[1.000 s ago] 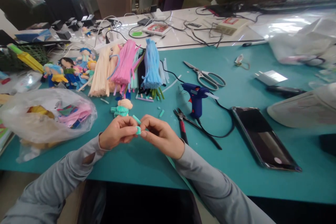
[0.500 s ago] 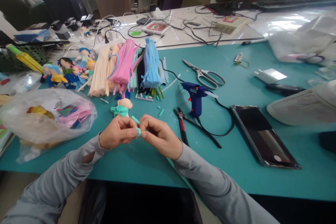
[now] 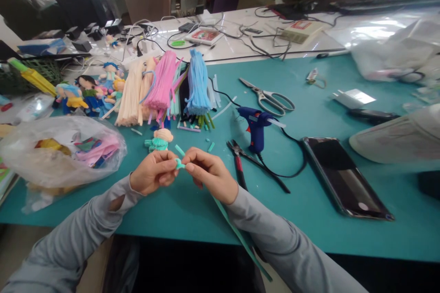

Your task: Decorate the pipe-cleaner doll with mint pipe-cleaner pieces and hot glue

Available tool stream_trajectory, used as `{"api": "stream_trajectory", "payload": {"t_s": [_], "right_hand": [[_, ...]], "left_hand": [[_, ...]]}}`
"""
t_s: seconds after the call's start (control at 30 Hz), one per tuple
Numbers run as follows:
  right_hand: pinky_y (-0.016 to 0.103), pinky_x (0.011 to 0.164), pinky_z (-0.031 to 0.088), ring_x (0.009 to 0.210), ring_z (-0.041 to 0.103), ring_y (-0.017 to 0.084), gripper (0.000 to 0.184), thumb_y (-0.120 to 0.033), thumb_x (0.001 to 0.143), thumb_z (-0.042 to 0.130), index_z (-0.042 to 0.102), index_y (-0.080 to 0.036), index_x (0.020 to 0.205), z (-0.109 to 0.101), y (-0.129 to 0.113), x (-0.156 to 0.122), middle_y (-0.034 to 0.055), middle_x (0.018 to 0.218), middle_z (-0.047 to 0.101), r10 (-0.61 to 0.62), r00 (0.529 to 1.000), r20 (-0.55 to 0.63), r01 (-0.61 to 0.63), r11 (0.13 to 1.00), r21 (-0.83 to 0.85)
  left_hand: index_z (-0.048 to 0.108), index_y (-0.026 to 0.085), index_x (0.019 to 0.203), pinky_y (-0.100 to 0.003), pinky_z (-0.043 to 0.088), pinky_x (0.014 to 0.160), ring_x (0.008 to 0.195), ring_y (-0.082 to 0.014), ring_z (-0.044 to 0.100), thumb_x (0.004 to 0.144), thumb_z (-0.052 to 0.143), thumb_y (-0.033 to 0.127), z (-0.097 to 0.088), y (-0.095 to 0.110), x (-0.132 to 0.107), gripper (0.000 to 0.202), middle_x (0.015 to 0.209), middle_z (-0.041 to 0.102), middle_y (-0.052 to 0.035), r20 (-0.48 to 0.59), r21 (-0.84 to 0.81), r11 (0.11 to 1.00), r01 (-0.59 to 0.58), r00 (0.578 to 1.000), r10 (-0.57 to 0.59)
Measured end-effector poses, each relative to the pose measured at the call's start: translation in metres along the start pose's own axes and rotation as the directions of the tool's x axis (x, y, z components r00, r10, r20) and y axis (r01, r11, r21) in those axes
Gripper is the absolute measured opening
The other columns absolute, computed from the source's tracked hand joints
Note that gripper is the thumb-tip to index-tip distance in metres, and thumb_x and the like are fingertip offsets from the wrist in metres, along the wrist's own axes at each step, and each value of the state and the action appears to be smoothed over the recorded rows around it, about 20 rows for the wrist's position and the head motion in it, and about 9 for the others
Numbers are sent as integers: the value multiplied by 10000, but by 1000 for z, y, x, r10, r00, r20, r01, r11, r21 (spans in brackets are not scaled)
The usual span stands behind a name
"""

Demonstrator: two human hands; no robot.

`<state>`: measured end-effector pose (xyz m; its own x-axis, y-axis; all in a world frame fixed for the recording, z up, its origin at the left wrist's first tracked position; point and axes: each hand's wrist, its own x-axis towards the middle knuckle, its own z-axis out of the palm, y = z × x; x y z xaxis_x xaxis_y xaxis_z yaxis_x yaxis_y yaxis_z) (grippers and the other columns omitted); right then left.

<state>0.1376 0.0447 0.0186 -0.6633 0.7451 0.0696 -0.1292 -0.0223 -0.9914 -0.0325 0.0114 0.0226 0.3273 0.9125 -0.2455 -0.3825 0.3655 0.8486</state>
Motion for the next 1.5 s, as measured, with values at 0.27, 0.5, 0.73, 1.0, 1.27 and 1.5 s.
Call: {"api": "stream_trajectory", "payload": {"t_s": [0.27,0.5,0.73,1.0,1.27,1.5], "right_hand": [[203,389,284,444,345,49,454,-620,769,632,518,-182,738,1,1,1,-58,630,421,37,999,-32,-37,999,14],[212,424,282,500,354,69,413,-568,799,617,504,-187,689,3,1,1,-36,657,442,1,998,-65,-4,999,-54],[255,563,379,631,464,117,294,-466,818,641,587,-183,758,1,1,2,-3,717,500,-177,975,-135,152,972,-178],[223,443,310,513,369,84,268,-425,835,597,545,-191,713,-2,1,1,-15,680,464,-132,971,-202,78,964,-254],[219,441,283,479,343,85,143,-273,795,571,562,-189,680,0,5,4,-40,543,464,-82,961,-262,-25,924,-382],[227,494,318,489,366,86,116,-219,764,562,581,-183,655,-1,8,5,-37,556,519,-123,956,-266,-30,862,-507]], "left_hand": [[552,130,592,-155,218,329,306,9,245,644,786,461,0,-1,1,409,450,433,65,-8,-24,999,25,1000,-25],[547,138,581,-159,223,331,300,-4,270,625,783,497,1,-4,2,432,440,433,67,-13,26,999,36,999,-36],[551,136,578,-168,208,326,297,2,268,606,798,494,0,-5,3,435,462,498,51,-69,36,999,-1,998,3],[636,161,713,-223,298,382,395,-59,392,753,656,487,-9,4,2,330,624,598,0,-307,489,844,-220,862,402],[596,191,926,-388,461,862,927,-241,591,690,667,270,-44,9,14,258,935,626,-70,-197,964,265,15,709,677],[563,173,1057,-439,455,887,943,-279,611,627,709,296,-48,5,16,470,928,642,-82,-300,943,304,138,749,591]]}}
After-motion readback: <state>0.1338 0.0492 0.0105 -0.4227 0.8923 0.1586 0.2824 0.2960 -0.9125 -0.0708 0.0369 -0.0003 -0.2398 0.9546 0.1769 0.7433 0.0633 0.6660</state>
